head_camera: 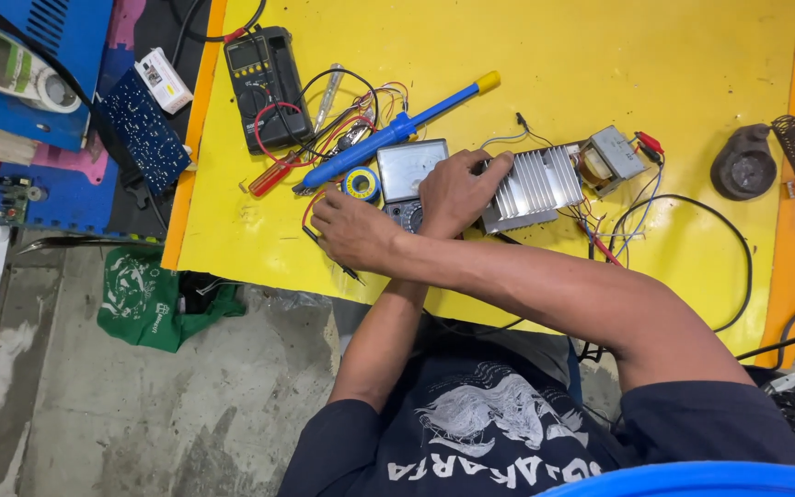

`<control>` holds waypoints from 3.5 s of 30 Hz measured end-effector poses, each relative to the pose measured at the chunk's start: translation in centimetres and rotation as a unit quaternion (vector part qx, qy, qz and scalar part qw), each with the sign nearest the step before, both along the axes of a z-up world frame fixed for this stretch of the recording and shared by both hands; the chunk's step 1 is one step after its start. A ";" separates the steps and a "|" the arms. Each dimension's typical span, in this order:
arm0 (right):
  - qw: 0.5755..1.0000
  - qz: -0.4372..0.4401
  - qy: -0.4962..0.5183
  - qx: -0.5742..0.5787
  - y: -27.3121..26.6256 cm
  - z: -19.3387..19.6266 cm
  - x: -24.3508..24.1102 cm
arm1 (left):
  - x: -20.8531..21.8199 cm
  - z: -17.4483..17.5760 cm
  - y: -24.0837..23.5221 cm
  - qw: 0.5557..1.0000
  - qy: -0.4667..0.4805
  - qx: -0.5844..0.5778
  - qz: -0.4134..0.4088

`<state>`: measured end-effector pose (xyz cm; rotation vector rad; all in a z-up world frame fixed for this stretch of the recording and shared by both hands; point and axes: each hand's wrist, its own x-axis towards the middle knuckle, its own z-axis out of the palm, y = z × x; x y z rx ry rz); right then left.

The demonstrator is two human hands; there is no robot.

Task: The person uses a soldering iron and a desoldering pump to work on a green circuit board. They then use pliers to adjust components on a metal heatsink attached to the board before returning to soldering.

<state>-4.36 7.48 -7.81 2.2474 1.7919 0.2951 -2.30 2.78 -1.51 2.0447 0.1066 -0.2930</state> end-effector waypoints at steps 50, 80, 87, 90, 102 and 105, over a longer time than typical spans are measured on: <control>0.025 -0.130 0.784 0.606 -23.6 5.5 -9.3 | 4.5 0.6 0.7 0.983 0.181 -0.043 0.007; 0.880 -0.267 0.333 0.210 -26.5 8.2 0.0 | 4.0 -0.6 1.0 0.985 0.166 -0.035 0.002; 0.888 -0.310 0.272 0.203 -26.3 4.7 -1.1 | 4.0 -1.2 1.3 0.985 0.167 -0.045 0.001; 0.886 -0.301 0.294 0.197 -26.0 4.0 -1.3 | 4.1 -1.9 1.4 0.985 0.165 -0.057 -0.004; 0.871 -0.318 0.336 0.164 -25.3 5.8 -1.0 | 4.1 -2.4 1.4 0.985 0.160 -0.064 -0.001; 0.865 -0.324 0.350 0.157 -25.2 6.0 -1.1 | 4.0 -1.7 1.5 0.985 0.161 -0.064 -0.001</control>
